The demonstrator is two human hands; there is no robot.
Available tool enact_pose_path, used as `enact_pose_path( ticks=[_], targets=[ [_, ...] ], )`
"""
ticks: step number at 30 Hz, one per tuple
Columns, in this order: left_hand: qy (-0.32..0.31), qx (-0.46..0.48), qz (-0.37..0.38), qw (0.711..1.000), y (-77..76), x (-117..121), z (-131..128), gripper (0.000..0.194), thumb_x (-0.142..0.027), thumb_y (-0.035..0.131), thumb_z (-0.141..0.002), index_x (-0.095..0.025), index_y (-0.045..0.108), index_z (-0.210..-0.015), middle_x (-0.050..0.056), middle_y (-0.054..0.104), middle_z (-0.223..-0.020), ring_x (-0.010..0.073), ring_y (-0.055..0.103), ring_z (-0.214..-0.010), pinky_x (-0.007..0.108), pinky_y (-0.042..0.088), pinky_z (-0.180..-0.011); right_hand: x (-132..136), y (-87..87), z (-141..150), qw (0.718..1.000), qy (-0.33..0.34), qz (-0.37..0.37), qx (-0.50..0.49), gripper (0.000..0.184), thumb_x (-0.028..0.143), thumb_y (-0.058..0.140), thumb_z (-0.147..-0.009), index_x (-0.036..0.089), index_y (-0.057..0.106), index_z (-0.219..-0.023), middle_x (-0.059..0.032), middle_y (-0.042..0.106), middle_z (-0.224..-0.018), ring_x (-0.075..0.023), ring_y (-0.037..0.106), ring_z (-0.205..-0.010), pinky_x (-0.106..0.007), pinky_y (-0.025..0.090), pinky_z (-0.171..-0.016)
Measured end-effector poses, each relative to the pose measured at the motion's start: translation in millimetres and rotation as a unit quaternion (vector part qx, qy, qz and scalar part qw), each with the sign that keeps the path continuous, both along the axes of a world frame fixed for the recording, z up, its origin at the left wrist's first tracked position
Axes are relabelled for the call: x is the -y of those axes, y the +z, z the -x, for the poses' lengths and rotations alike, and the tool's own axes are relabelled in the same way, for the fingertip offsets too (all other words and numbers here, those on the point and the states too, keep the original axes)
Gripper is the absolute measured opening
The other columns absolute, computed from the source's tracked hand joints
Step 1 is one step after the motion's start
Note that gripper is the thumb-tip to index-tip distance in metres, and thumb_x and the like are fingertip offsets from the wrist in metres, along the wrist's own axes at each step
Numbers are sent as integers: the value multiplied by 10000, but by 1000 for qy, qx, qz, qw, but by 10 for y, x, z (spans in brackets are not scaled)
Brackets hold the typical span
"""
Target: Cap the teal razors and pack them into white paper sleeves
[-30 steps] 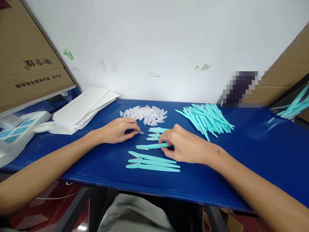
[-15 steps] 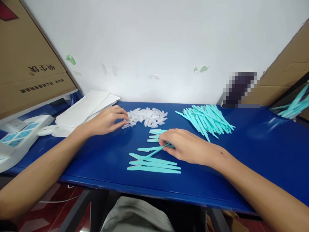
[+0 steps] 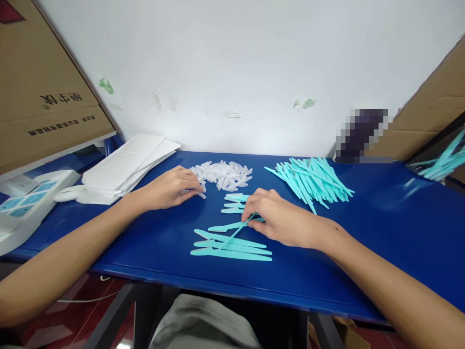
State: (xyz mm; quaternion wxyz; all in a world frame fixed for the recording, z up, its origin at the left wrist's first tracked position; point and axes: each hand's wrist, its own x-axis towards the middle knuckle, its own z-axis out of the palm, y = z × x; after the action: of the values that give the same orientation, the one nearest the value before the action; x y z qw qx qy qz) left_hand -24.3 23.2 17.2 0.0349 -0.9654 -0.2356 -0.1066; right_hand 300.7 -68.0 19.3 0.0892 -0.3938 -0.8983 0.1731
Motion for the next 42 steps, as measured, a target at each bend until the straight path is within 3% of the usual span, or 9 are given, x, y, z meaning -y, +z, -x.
enact_pose_path(
  ticks=[5, 8, 13, 20, 29, 34, 42],
  targets=[
    [-22, 71, 34, 997, -42, 56, -53, 189, -191, 590, -1005, -204, 770, -1060, 54, 797, -1010, 214, 713, -962, 377, 498, -906, 0, -24, -2, 999, -22, -24, 20, 289, 385, 543, -1010, 251, 794, -1060, -101, 746, -980, -306, 655, -955, -429, 509, -796],
    [-26, 123, 96, 987, -42, 116, -108, 159, -214, 625, -999, -198, 773, -1056, 46, 802, -1011, 185, 724, -915, 336, 532, -866, 11, 6, 23, 999, -13, -14, 30, 318, 312, 502, -1022, 222, 783, -1140, -107, 728, -1008, -280, 683, -942, -393, 527, -782],
    [-20, 117, 165, 979, -64, 186, -200, 142, -219, 672, -982, -208, 793, -1056, 46, 804, -1012, 184, 717, -918, 312, 549, -837, 28, 56, 57, 999, 5, -8, 42, 322, 221, 447, -1022, 183, 753, -1116, -120, 698, -1048, -249, 687, -907, -387, 539, -808],
    [-36, 95, 112, 988, -156, 146, -206, 181, -192, 636, -1005, -189, 785, -1107, 70, 797, -1045, 214, 682, -974, 342, 557, -862, 12, 10, 29, 999, -7, -24, 28, 204, 206, 538, -978, 218, 730, -1045, -91, 737, -1059, -267, 689, -983, -394, 530, -849],
    [-111, 52, 34, 992, -160, 140, -206, 298, -219, 507, -1079, -165, 775, -1199, 112, 779, -1182, 241, 689, -1022, 375, 551, -913, -42, -9, 32, 983, 15, -175, -56, 232, 161, 522, -1006, 183, 749, -1047, -77, 772, -995, -202, 736, -843, -314, 542, -730],
    [-96, 128, 117, 980, -173, 136, -201, 188, -198, 630, -1020, -193, 805, -1087, 77, 800, -1117, 206, 735, -1007, 316, 576, -878, -64, -33, -13, 970, -4, -240, -43, 239, 109, 521, -973, 180, 734, -1055, -79, 766, -1011, -218, 744, -851, -329, 549, -717],
    [-39, 191, 222, 955, -174, 181, -239, 95, -228, 704, -952, -171, 774, -981, 65, 808, -979, 171, 761, -874, 270, 605, -786, -143, -105, -47, 975, -19, -218, -30, 258, 127, 502, -991, 167, 744, -1073, -92, 758, -1051, -226, 748, -858, -351, 571, -715]
  ],
)
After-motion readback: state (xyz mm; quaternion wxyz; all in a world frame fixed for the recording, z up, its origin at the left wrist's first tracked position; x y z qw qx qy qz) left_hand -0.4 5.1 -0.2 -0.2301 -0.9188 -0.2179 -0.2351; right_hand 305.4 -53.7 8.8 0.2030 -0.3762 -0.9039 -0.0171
